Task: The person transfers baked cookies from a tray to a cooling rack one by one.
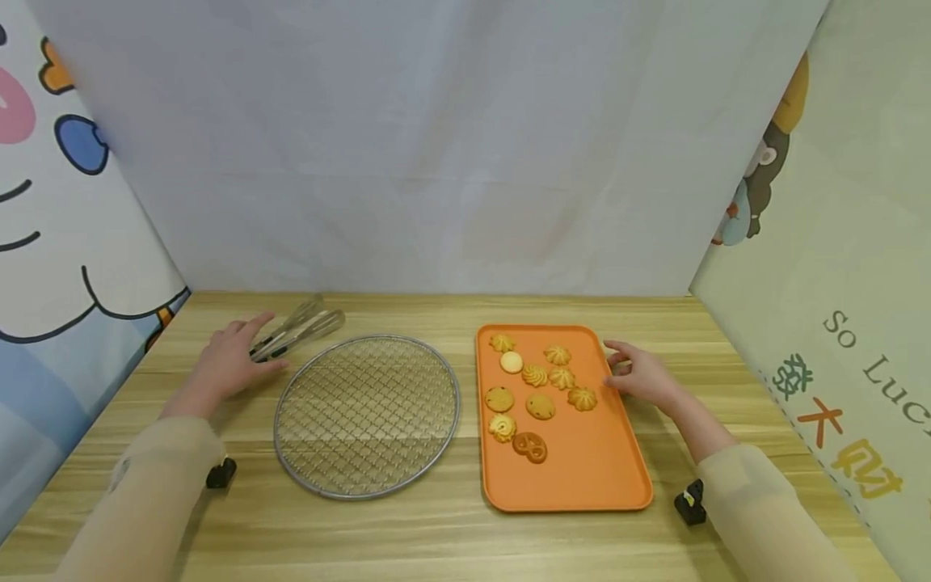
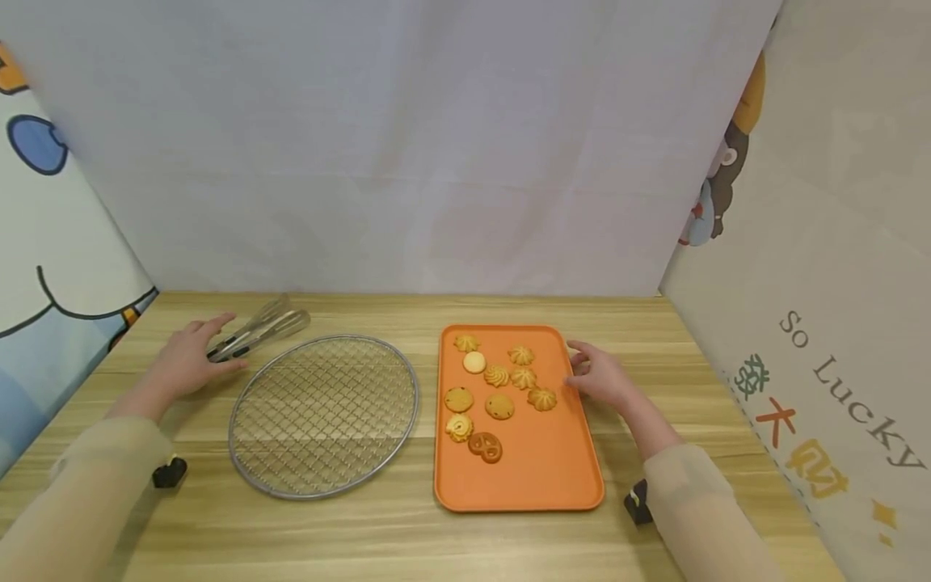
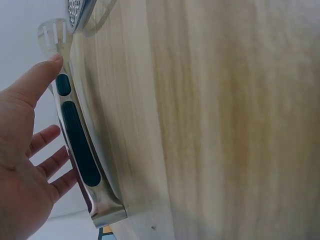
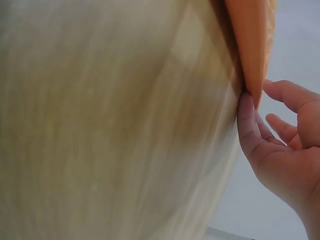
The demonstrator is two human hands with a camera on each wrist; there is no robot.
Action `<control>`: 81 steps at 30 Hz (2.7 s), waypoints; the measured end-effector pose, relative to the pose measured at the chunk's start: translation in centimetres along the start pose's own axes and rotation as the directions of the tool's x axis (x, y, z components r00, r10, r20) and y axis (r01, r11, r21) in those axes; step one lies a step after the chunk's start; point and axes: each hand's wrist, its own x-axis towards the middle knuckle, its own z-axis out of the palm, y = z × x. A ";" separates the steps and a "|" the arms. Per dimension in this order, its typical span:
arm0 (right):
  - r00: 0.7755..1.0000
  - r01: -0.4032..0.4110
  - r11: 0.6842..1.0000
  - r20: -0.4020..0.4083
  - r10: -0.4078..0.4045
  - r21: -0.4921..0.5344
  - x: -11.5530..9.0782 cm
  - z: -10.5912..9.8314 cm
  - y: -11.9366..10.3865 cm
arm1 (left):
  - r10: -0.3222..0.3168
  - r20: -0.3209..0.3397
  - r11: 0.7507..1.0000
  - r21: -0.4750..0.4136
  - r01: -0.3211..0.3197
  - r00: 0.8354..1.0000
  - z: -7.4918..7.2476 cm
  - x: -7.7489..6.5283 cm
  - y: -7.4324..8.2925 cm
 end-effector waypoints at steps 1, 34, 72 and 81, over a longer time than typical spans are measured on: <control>1.000 -0.003 1.000 0.006 0.003 0.011 0.1 0.0 0.1 | 0.002 0.010 1.000 -0.009 -0.002 1.000 0.0 0.1 -0.1; 0.992 -0.027 0.975 0.126 -0.001 0.221 0.1 -0.5 0.9 | -0.039 0.044 0.997 -0.061 0.042 0.998 1.8 1.9 -0.5; 0.990 -0.045 0.980 0.143 0.017 0.195 -0.1 -0.6 0.1 | -0.010 0.066 0.996 -0.090 0.016 0.998 -2.0 0.3 3.0; 0.986 -0.069 0.983 0.159 0.041 0.170 0.3 -0.6 0.3 | -0.001 0.018 0.999 -0.042 0.002 1.000 -3.1 -0.8 4.3</control>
